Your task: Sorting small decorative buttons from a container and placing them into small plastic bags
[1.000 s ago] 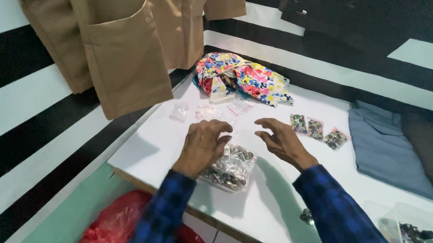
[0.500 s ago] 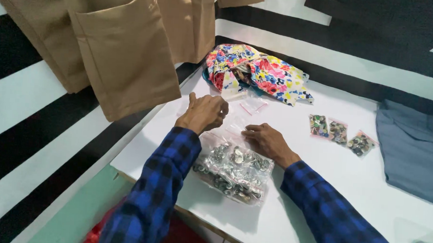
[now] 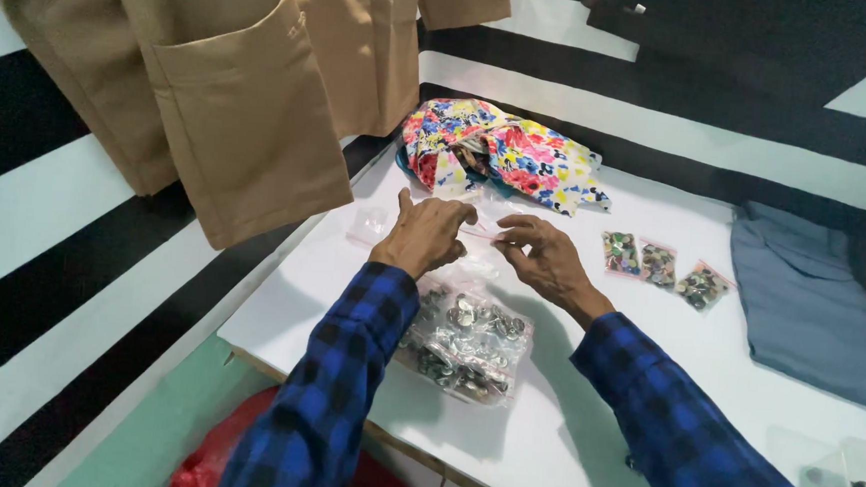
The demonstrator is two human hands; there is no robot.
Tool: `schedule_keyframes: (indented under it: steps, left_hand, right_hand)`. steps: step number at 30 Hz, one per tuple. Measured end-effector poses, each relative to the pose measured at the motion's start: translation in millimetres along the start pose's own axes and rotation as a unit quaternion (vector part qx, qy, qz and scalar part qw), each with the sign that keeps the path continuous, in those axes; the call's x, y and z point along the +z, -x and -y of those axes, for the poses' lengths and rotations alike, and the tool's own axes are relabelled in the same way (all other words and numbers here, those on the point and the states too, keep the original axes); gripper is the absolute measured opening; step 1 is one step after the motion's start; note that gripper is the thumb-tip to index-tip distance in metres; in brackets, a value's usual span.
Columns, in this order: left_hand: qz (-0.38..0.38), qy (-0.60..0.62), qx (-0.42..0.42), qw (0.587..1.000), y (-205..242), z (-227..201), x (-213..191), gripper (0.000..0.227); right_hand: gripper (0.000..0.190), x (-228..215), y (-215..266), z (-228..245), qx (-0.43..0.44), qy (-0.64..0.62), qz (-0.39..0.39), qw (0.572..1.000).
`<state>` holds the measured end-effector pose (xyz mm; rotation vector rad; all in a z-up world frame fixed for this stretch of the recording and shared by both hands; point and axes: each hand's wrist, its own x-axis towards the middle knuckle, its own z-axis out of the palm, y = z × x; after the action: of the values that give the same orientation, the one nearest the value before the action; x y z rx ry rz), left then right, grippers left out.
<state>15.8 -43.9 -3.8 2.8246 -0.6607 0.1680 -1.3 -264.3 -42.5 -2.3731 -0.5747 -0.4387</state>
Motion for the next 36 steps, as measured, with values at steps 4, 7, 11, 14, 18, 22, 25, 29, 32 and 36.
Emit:
schedule_keyframes:
  steps: [4, 7, 11, 14, 18, 22, 25, 29, 32, 36]
  left_hand:
    - [-0.069, -0.019, 0.034, 0.997, -3.0, -12.4, -2.1, 0.02]
    - [-0.097, 0.118, 0.041, 0.987, 21.9, -43.8, -35.5, 0.014]
    - [-0.128, 0.331, 0.026, 0.934, 51.7, -92.0, -51.2, 0.016]
    - [-0.131, 0.421, 0.006, 0.898, 83.4, -129.0, -48.2, 0.018]
    - [-0.106, 0.617, -0.012, 0.779, 129.9, -178.1, -42.5, 0.032]
    - [-0.077, 0.689, -0.039, 0.719, 152.0, -207.7, -26.6, 0.023]
    - [-0.057, 0.711, -0.054, 0.699, 168.3, -226.4, -10.6, 0.021]
    - [-0.1, 0.753, -0.11, 0.641, 181.6, -245.9, 10.0, 0.021]
    - [-0.137, 0.755, -0.146, 0.625, 182.6, -251.5, 31.0, 0.023]
    - [-0.223, 0.71, -0.166, 0.647, 182.5, -254.9, 52.1, 0.018]
  right_hand:
    - [0.016, -32.3, 9.5, 27.9, 0.034, -0.113, 0.0, 0.993]
    - [0.02, -65.4, 20.2, 58.8, 0.085, -0.201, -0.016, 0.976]
    - [0.012, -110.4, 45.4, 92.1, 0.075, -0.295, -0.049, 0.951]
    - [0.016, -147.3, 72.1, 113.5, 0.043, -0.259, -0.057, 0.963]
    - [0.024, -182.6, 109.8, 131.3, -0.019, -0.045, -0.026, 0.998]
    - [0.013, -200.5, 145.0, 130.8, -0.036, 0.051, -0.013, 0.998]
    - [0.007, -206.1, 169.7, 135.5, -0.022, 0.085, 0.023, 0.996]
    - [0.012, -205.4, 194.4, 159.3, 0.007, 0.142, 0.052, 0.988]
    - [0.019, -198.9, 205.9, 160.1, 0.036, 0.151, 0.004, 0.988]
    - [0.013, -176.0, 229.2, 143.2, 0.051, 0.182, -0.074, 0.979]
